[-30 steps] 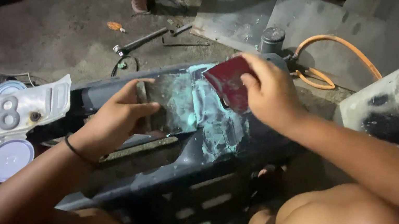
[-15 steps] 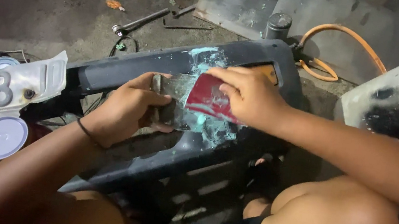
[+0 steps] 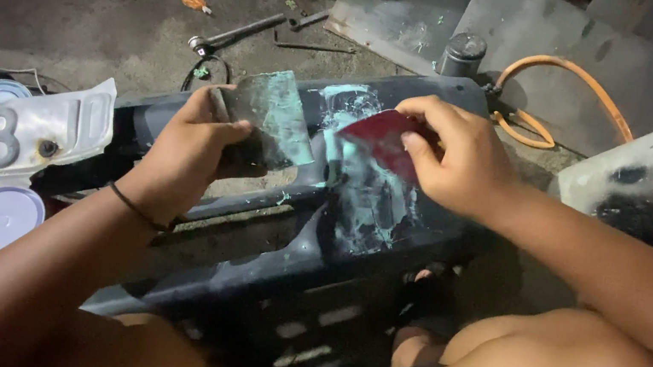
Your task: The person uses a red plastic scraper to spread a light blue compound onto a dark plastic surface. They repeatedly scoop the compound from a metal plate held in the left hand and apply it to the work area, smoothing it out with the scraper.
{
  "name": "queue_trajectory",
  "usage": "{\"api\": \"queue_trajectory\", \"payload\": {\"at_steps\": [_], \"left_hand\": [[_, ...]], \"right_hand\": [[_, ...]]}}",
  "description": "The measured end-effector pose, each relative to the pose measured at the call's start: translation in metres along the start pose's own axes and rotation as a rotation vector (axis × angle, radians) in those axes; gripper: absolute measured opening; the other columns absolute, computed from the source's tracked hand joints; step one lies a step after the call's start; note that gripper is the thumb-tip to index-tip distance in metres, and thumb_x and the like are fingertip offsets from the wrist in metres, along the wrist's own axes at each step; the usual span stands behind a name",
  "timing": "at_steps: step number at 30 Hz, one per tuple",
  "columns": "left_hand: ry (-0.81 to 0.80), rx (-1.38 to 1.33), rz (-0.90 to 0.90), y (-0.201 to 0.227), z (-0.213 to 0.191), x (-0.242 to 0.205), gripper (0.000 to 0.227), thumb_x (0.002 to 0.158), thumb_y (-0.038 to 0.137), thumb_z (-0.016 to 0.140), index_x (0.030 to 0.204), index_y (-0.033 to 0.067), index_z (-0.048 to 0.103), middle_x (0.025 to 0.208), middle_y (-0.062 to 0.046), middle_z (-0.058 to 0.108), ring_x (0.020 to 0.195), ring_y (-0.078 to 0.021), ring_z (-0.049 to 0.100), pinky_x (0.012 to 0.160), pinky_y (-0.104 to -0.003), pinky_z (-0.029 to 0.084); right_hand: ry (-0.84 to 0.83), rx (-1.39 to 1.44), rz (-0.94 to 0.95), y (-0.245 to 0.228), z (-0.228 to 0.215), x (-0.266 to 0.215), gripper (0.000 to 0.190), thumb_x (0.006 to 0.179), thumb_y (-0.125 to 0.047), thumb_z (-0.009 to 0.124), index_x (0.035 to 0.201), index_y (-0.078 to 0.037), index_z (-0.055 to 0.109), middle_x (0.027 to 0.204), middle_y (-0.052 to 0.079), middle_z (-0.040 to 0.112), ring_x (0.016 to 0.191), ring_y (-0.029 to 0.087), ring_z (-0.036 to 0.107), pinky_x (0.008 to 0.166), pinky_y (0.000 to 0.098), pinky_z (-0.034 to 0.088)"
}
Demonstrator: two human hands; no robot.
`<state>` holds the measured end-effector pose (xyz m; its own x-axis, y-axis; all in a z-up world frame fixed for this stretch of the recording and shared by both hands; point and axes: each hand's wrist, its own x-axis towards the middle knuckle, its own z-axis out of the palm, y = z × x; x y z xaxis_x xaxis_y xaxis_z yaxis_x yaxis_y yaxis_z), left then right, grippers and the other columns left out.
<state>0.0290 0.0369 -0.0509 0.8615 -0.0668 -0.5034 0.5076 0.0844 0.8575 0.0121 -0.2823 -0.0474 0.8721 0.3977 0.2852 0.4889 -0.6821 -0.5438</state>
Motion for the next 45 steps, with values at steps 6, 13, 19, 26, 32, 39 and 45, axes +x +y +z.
{"api": "queue_trajectory", "payload": {"at_steps": [6,13,19,26,32,39,45], "left_hand": [[-0.020,0.043,0.040,-0.001,-0.004,-0.002,0.057,0.099,0.007,0.056,0.152,0.0041,0.036,0.139,-0.033,0.047,0.119,-0.0520,0.060,0.085,-0.066,0.060],[-0.050,0.101,0.071,-0.006,-0.006,0.001,0.054,0.101,0.011,0.054,0.152,0.0058,0.034,0.137,-0.033,0.048,0.122,-0.0484,0.060,0.087,-0.066,0.059],[-0.040,0.111,0.081,-0.003,-0.006,-0.002,0.054,0.101,0.010,0.053,0.151,0.0045,0.034,0.136,-0.033,0.048,0.123,-0.0502,0.060,0.088,-0.067,0.059],[-0.042,0.082,0.041,-0.015,-0.009,0.012,0.058,0.099,0.007,0.054,0.153,0.0032,0.032,0.142,-0.039,0.043,0.122,-0.0574,0.057,0.089,-0.072,0.056],[-0.068,0.122,-0.015,0.000,-0.007,0.005,0.058,0.100,0.007,0.052,0.154,0.0038,0.031,0.143,-0.036,0.043,0.123,-0.0556,0.057,0.088,-0.071,0.057],[-0.125,0.087,0.014,-0.013,-0.023,0.017,0.060,0.100,0.006,0.051,0.155,0.0009,0.028,0.143,-0.038,0.041,0.120,-0.0567,0.058,0.086,-0.071,0.057],[-0.066,0.080,-0.015,0.000,-0.010,-0.004,0.060,0.100,0.007,0.051,0.156,0.0037,0.029,0.144,-0.035,0.042,0.126,-0.0535,0.057,0.093,-0.071,0.055]], "right_hand": [[0.153,-0.568,-0.632,0.032,0.059,-0.020,0.021,0.100,-0.010,0.060,0.119,-0.013,0.070,0.110,0.008,0.074,0.087,0.020,0.071,0.068,0.0281,0.056],[0.013,-0.615,-0.773,0.022,0.065,-0.056,0.017,0.099,-0.010,0.053,0.112,-0.011,0.064,0.108,0.012,0.069,0.080,0.026,0.065,0.063,0.0330,0.051],[-0.046,-0.403,-0.522,0.017,0.039,-0.038,0.025,0.093,-0.010,0.052,0.113,-0.013,0.067,0.085,0.005,0.065,0.067,0.023,0.061,0.057,0.0333,0.049],[0.086,-0.396,-0.347,0.041,0.041,0.004,0.036,0.092,0.000,0.048,0.118,-0.011,0.071,0.078,0.002,0.069,0.070,0.019,0.066,0.061,0.0282,0.050],[0.224,-0.442,-0.462,0.033,0.059,0.017,0.044,0.088,0.004,0.043,0.111,-0.016,0.074,0.088,-0.002,0.073,0.076,0.016,0.067,0.067,0.0277,0.051],[0.183,-0.518,-0.683,0.035,0.071,-0.001,0.037,0.095,0.000,0.041,0.112,-0.008,0.072,0.100,0.008,0.072,0.078,0.024,0.064,0.073,0.0336,0.053],[0.089,-0.423,-0.710,0.029,0.066,-0.037,0.036,0.098,-0.004,0.041,0.116,-0.005,0.071,0.105,0.011,0.071,0.080,0.025,0.063,0.074,0.0353,0.052]]}}
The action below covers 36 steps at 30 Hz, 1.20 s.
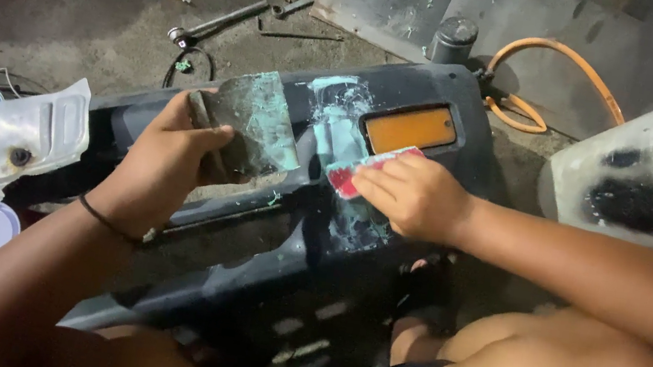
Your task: The person uses a red plastic scraper to spread a light blue compound onto a dark plastic surface. They repeatedly scoop the compound from a metal plate held in the left hand and apply it to the work area, smoothing it out with the scraper.
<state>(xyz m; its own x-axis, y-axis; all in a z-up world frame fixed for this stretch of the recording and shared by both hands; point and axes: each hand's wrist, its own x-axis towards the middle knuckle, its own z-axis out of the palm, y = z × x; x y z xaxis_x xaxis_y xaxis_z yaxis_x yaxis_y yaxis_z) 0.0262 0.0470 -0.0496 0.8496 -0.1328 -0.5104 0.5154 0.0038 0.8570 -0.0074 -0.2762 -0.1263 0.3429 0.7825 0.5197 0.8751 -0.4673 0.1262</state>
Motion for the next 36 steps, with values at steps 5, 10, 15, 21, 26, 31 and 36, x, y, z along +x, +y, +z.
{"api": "queue_trajectory", "payload": {"at_steps": [5,10,15,21,26,31,36], "left_hand": [[-0.002,-0.064,0.035,-0.013,-0.006,0.004,0.062,0.099,0.005,0.053,0.156,0.0045,0.030,0.142,-0.036,0.041,0.123,-0.0558,0.057,0.085,-0.070,0.058],[0.000,-0.055,0.043,-0.002,-0.003,-0.005,0.062,0.099,0.004,0.052,0.157,0.0052,0.027,0.144,-0.036,0.039,0.126,-0.0581,0.055,0.086,-0.071,0.058],[-0.025,-0.035,0.065,-0.014,-0.009,0.010,0.061,0.099,0.006,0.052,0.155,0.0053,0.029,0.140,-0.032,0.044,0.119,-0.0543,0.060,0.085,-0.070,0.057],[0.011,-0.038,0.008,-0.007,-0.005,0.014,0.062,0.100,0.005,0.052,0.157,0.0066,0.029,0.144,-0.037,0.041,0.121,-0.0578,0.058,0.086,-0.072,0.056],[0.015,-0.113,-0.033,-0.008,-0.008,0.013,0.064,0.097,0.002,0.054,0.156,0.0055,0.031,0.140,-0.034,0.043,0.116,-0.0554,0.061,0.083,-0.069,0.057],[0.022,-0.111,-0.045,-0.003,-0.008,0.007,0.060,0.097,0.004,0.055,0.153,0.0069,0.036,0.141,-0.032,0.045,0.117,-0.0539,0.062,0.085,-0.071,0.057],[-0.036,-0.102,0.025,0.001,-0.003,0.001,0.059,0.097,0.004,0.054,0.153,0.0057,0.035,0.141,-0.032,0.045,0.119,-0.0526,0.062,0.086,-0.069,0.057]], "right_hand": [[-0.053,0.037,-0.021,-0.024,-0.013,-0.020,0.045,0.087,0.003,0.039,0.119,-0.002,0.070,0.105,0.014,0.070,0.076,0.025,0.061,0.070,0.0351,0.051],[-0.040,0.116,0.122,-0.016,-0.027,-0.012,0.041,0.091,0.002,0.037,0.112,-0.006,0.072,0.092,0.007,0.069,0.069,0.022,0.059,0.064,0.0329,0.050],[0.044,0.103,0.221,0.006,-0.020,0.012,0.040,0.093,0.001,0.045,0.120,-0.009,0.073,0.100,0.007,0.073,0.075,0.022,0.064,0.065,0.0330,0.049],[0.079,-0.138,0.069,0.024,0.033,0.015,0.032,0.098,-0.004,0.049,0.118,-0.010,0.073,0.109,0.010,0.075,0.085,0.025,0.068,0.070,0.0355,0.052],[-0.061,-0.056,-0.071,-0.009,0.006,-0.007,0.044,0.087,-0.005,0.048,0.126,0.001,0.067,0.118,0.021,0.071,0.082,0.031,0.064,0.065,0.0374,0.050],[-0.056,0.132,0.047,-0.007,-0.021,0.001,0.035,0.092,-0.011,0.050,0.118,-0.004,0.071,0.102,0.009,0.073,0.067,0.022,0.061,0.058,0.0317,0.048],[0.056,0.054,0.285,0.029,-0.021,0.037,0.030,0.098,-0.001,0.054,0.117,-0.010,0.075,0.089,0.002,0.072,0.070,0.020,0.064,0.059,0.0303,0.047]]}}
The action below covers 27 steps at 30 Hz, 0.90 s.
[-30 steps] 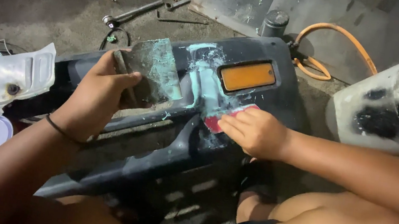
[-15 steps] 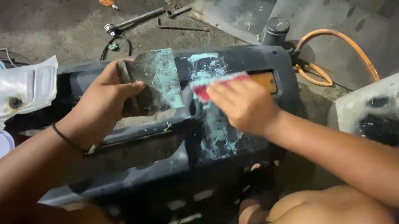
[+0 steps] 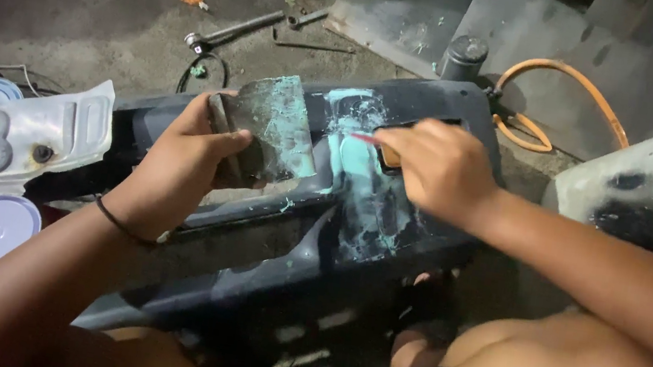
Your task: The person uses a red plastic scraper to spread a light blue compound onto a dark plastic surface. They repeatedly scoop the compound from a metal plate held in the left hand and apply it to the work area, smoothing it out with the scraper.
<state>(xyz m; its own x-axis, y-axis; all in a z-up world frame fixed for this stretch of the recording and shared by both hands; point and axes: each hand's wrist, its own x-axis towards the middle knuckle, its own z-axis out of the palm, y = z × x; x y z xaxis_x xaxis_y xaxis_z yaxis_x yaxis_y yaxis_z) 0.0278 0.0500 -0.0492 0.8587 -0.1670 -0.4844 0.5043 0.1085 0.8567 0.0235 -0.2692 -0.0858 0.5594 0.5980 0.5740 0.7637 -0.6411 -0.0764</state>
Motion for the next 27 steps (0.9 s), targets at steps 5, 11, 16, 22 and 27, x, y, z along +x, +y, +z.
{"api": "queue_trajectory", "payload": {"at_steps": [5,11,16,22,27], "left_hand": [[-0.003,0.055,0.033,-0.002,-0.007,-0.002,0.059,0.098,0.006,0.053,0.154,0.0057,0.033,0.144,-0.033,0.045,0.121,-0.0545,0.059,0.088,-0.070,0.055],[0.014,0.040,0.042,0.002,-0.011,-0.011,0.060,0.098,0.005,0.053,0.155,0.0072,0.031,0.142,-0.032,0.043,0.120,-0.0567,0.058,0.085,-0.072,0.055],[-0.015,0.058,0.058,0.005,-0.014,-0.018,0.061,0.099,0.006,0.050,0.156,0.0051,0.027,0.138,-0.027,0.042,0.122,-0.0477,0.057,0.088,-0.066,0.057],[0.035,0.023,0.052,0.009,-0.009,-0.026,0.063,0.098,0.004,0.053,0.156,0.0078,0.028,0.143,-0.028,0.040,0.129,-0.0499,0.053,0.092,-0.068,0.054],[0.063,-0.168,-0.031,0.016,0.005,-0.028,0.063,0.096,0.004,0.055,0.155,0.0136,0.034,0.145,-0.024,0.034,0.123,-0.0480,0.051,0.091,-0.066,0.058]], "right_hand": [[0.005,0.033,0.036,0.014,0.028,0.009,0.033,0.099,0.001,0.048,0.105,-0.014,0.077,0.081,0.000,0.071,0.075,0.019,0.066,0.066,0.0296,0.052],[0.043,-0.004,-0.112,0.012,0.044,-0.002,0.033,0.099,0.001,0.044,0.100,-0.015,0.073,0.082,-0.001,0.068,0.074,0.019,0.060,0.067,0.0310,0.051],[0.019,0.043,-0.075,-0.005,0.033,-0.026,0.031,0.098,0.000,0.046,0.098,-0.015,0.074,0.078,0.001,0.067,0.071,0.020,0.058,0.065,0.0324,0.048],[-0.046,0.106,-0.070,-0.028,0.006,-0.045,0.027,0.096,-0.001,0.050,0.099,-0.013,0.075,0.075,0.003,0.066,0.067,0.023,0.060,0.061,0.0350,0.050],[0.092,0.232,0.289,-0.044,-0.043,0.004,0.022,0.096,0.000,0.065,0.117,0.002,0.071,0.087,0.020,0.073,0.077,0.037,0.072,0.063,0.0408,0.058]]}}
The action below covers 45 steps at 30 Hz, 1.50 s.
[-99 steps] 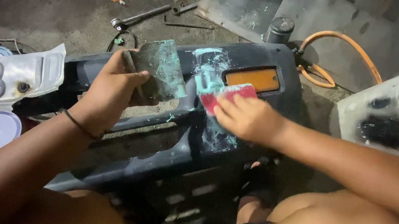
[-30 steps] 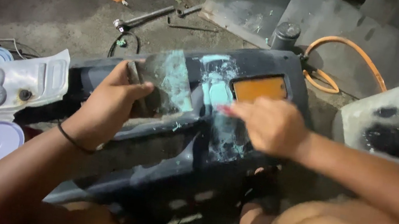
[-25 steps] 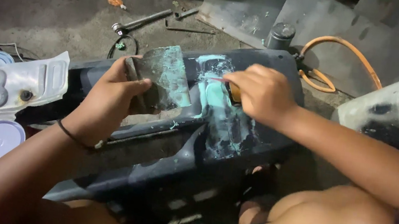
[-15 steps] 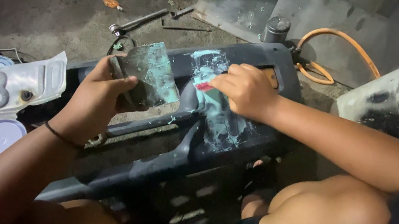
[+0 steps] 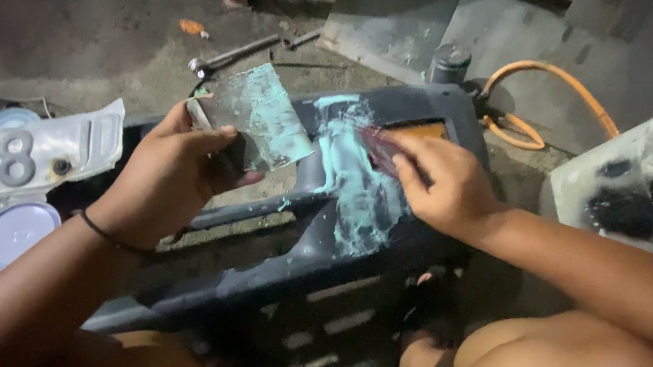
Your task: The person uses a red plastic scraper to spread a light blue compound onto a dark plastic surface. They repeatedly scoop the compound from a metal plate held in the left hand and apply it to the work area, smoothing it out with the scraper.
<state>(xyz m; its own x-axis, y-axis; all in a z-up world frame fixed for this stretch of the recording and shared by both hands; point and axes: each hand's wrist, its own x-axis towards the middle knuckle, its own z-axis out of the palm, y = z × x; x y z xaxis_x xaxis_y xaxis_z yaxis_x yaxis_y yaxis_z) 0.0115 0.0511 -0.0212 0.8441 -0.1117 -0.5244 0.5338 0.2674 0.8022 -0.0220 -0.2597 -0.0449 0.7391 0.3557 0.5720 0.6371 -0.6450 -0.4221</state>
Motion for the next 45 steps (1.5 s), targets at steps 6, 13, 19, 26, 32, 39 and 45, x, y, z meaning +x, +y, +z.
{"api": "queue_trajectory", "payload": {"at_steps": [6,13,19,26,32,39,45], "left_hand": [[0.053,-0.119,-0.014,0.026,0.062,-0.037,0.040,0.096,-0.004,0.052,0.132,0.0119,0.045,0.109,-0.014,0.052,0.092,-0.0276,0.056,0.084,-0.053,0.063],[0.034,-0.230,0.016,0.016,0.063,-0.028,0.037,0.096,-0.003,0.055,0.126,0.0149,0.042,0.095,-0.010,0.050,0.079,-0.0233,0.055,0.091,-0.060,0.063],[0.038,-0.267,0.035,0.009,0.051,-0.020,0.026,0.093,-0.005,0.059,0.103,0.0112,0.042,0.085,-0.007,0.052,0.065,-0.0178,0.051,0.089,-0.060,0.064],[-0.016,-0.135,0.109,0.026,0.047,-0.024,0.043,0.090,0.000,0.056,0.129,0.0136,0.047,0.117,-0.012,0.056,0.099,-0.0308,0.061,0.081,-0.056,0.063],[-0.017,0.280,-0.068,0.019,0.045,-0.016,0.042,0.094,0.000,0.055,0.134,0.0118,0.051,0.118,-0.016,0.061,0.100,-0.0342,0.070,0.072,-0.045,0.064],[-0.031,0.304,-0.265,0.013,0.060,-0.018,0.037,0.098,-0.004,0.049,0.132,0.0099,0.051,0.113,-0.015,0.059,0.095,-0.0305,0.067,0.078,-0.049,0.065],[-0.052,0.272,-0.054,-0.014,0.029,0.014,0.059,0.093,0.004,0.057,0.149,0.0014,0.041,0.128,-0.035,0.050,0.106,-0.0543,0.066,0.077,-0.068,0.063]], "right_hand": [[0.121,0.135,0.356,-0.030,-0.022,0.027,0.037,0.094,-0.011,0.070,0.127,0.002,0.058,0.102,0.017,0.078,0.082,0.023,0.078,0.064,0.0298,0.063],[0.134,-0.090,0.069,-0.020,0.001,0.010,0.034,0.098,-0.010,0.075,0.131,-0.003,0.069,0.072,0.005,0.059,0.058,0.018,0.049,0.059,0.0345,0.044],[0.029,0.040,0.007,-0.014,0.011,-0.002,0.037,0.096,0.000,0.070,0.133,0.006,0.064,0.092,0.013,0.076,0.065,0.019,0.064,0.059,0.0324,0.052],[-0.264,0.086,0.113,0.013,0.011,0.007,0.046,0.087,0.005,0.064,0.133,0.000,0.065,0.095,0.011,0.074,0.065,0.017,0.065,0.051,0.0262,0.053],[-0.118,0.116,0.182,0.011,-0.015,0.037,0.047,0.096,0.009,0.061,0.142,0.000,0.056,0.129,0.024,0.066,0.084,0.022,0.065,0.070,0.0300,0.058],[-0.212,0.156,0.139,0.028,0.016,0.028,0.038,0.094,0.006,0.061,0.129,-0.005,0.070,0.118,0.016,0.074,0.107,0.032,0.071,0.085,0.0395,0.060],[-0.220,0.230,0.234,0.018,0.024,0.017,0.043,0.097,0.008,0.055,0.127,-0.015,0.075,0.100,0.017,0.077,0.101,0.039,0.073,0.089,0.0444,0.056]]}}
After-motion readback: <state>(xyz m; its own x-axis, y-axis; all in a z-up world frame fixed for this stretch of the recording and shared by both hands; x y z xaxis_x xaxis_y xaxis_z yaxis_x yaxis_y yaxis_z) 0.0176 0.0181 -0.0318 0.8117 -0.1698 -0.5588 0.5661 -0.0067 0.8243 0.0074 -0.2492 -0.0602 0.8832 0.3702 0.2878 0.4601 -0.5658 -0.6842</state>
